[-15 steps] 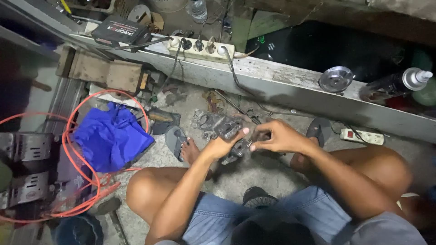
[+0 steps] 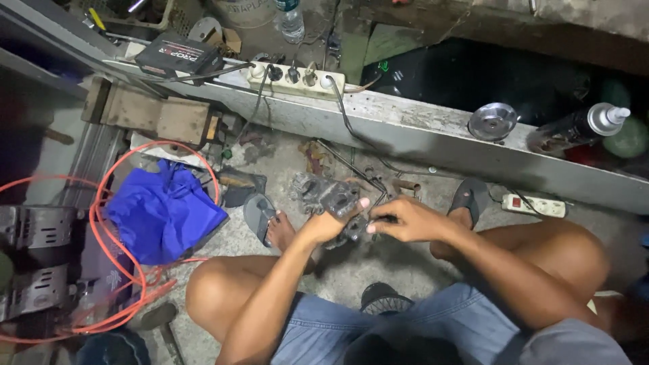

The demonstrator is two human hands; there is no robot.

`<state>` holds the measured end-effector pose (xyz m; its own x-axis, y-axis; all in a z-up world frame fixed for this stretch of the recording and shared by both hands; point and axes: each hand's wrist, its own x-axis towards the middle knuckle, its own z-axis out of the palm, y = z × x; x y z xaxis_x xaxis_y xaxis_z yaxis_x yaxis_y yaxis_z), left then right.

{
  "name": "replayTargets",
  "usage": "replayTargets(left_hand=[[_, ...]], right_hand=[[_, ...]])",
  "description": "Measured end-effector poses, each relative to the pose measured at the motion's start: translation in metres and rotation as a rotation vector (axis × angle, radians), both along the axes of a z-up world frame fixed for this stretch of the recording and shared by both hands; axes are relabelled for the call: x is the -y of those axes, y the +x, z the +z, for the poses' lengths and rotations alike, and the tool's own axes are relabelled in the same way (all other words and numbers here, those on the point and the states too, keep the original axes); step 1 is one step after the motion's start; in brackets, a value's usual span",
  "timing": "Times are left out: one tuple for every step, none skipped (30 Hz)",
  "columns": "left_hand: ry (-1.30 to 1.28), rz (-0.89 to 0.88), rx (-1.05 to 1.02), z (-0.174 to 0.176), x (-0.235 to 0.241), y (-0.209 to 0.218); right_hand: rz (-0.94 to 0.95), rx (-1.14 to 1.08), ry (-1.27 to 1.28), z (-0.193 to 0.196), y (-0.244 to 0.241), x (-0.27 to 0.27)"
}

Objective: Disassembling and inspecting a motorcycle carburetor to clean or repair internal components.

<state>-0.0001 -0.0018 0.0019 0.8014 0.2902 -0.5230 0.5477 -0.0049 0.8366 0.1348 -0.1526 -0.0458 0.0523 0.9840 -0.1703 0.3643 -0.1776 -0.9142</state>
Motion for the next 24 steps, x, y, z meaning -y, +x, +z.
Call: replayTargets(left_hand=[[-0.001,-0.003,-0.001,-0.008,-0.001,-0.003],[-0.022,0.048,-0.083,-0.016,-0.002,-0.005],[-0.043,0.099,-0.165,-0.023,-0.003,-0.006],[-0.043,0.098,-0.165,-0.028,-0.004,-0.01],[-0.074,0.182,-0.219,-0.032,-0.005,-0.013],[-0.103,0.267,-0.272,-0.036,-0.007,-0.016],[-0.102,0.267,-0.271,-0.025,-0.004,-0.014],[-0.219,0.383,-0.199,-0.013,0.0,-0.013],[-0.335,0.498,-0.125,-0.002,0.003,-0.011],[-0.335,0.493,-0.124,0.016,0.004,-0.007],[-0.317,0.494,-0.208,0.033,0.005,-0.003],[-0.3,0.497,-0.291,0.051,0.006,0.002],[-0.299,0.494,-0.29,0.043,0.004,0.002],[-0.302,0.502,-0.299,0.036,0.002,0.002],[-0.305,0.51,-0.308,0.028,0.0,0.001],[-0.304,0.513,-0.305,0.035,0.001,0.002],[-0.307,0.501,-0.303,0.042,0.001,0.003],[-0.312,0.488,-0.304,0.048,0.002,0.003],[-0.314,0.49,-0.303,0.037,-0.001,0.001],[-0.31,0.493,-0.318,0.025,-0.004,-0.002],[-0.307,0.496,-0.332,0.013,-0.006,-0.005],[-0.308,0.495,-0.333,0.005,-0.007,-0.005],[-0.363,0.543,-0.277,-0.003,-0.007,-0.005],[-0.418,0.59,-0.217,-0.012,-0.007,-0.004]], right_hand=[[-0.003,-0.001,-0.001,0.006,-0.002,-0.001],[0.006,0.116,0.036,0.012,-0.002,-0.002],[0.015,0.233,0.073,0.018,-0.003,-0.002],[0.014,0.233,0.072,0.02,-0.002,-0.003],[0.004,0.27,0.102,0.022,-0.001,-0.004],[-0.005,0.309,0.133,0.025,0.001,-0.006],[-0.005,0.31,0.134,0.026,0.002,-0.007],[-0.022,0.305,0.161,0.027,0.002,-0.008],[-0.039,0.3,0.187,0.029,0.003,-0.009],[-0.043,0.302,0.187,0.031,0.002,-0.01],[-0.072,0.242,0.183,0.033,0.002,-0.012],[-0.098,0.182,0.18,0.036,0.002,-0.013],[-0.1,0.183,0.18,0.039,0.002,-0.013],[-0.12,0.189,0.215,0.043,0.003,-0.015],[-0.139,0.196,0.25,0.047,0.003,-0.017],[-0.136,0.197,0.252,0.044,0.003,-0.016],[-0.144,0.219,0.311,0.04,0.003,-0.015],[-0.153,0.24,0.368,0.036,0.002,-0.014],[-0.15,0.241,0.367,0.036,0.003,-0.014],[-0.15,0.242,0.423,0.035,0.002,-0.014],[-0.15,0.243,0.479,0.035,0.002,-0.015],[-0.151,0.242,0.479,0.032,0.001,-0.014],[-0.146,0.259,0.501,0.029,0.0,-0.012],[-0.141,0.277,0.526,0.027,0.0,-0.012]])
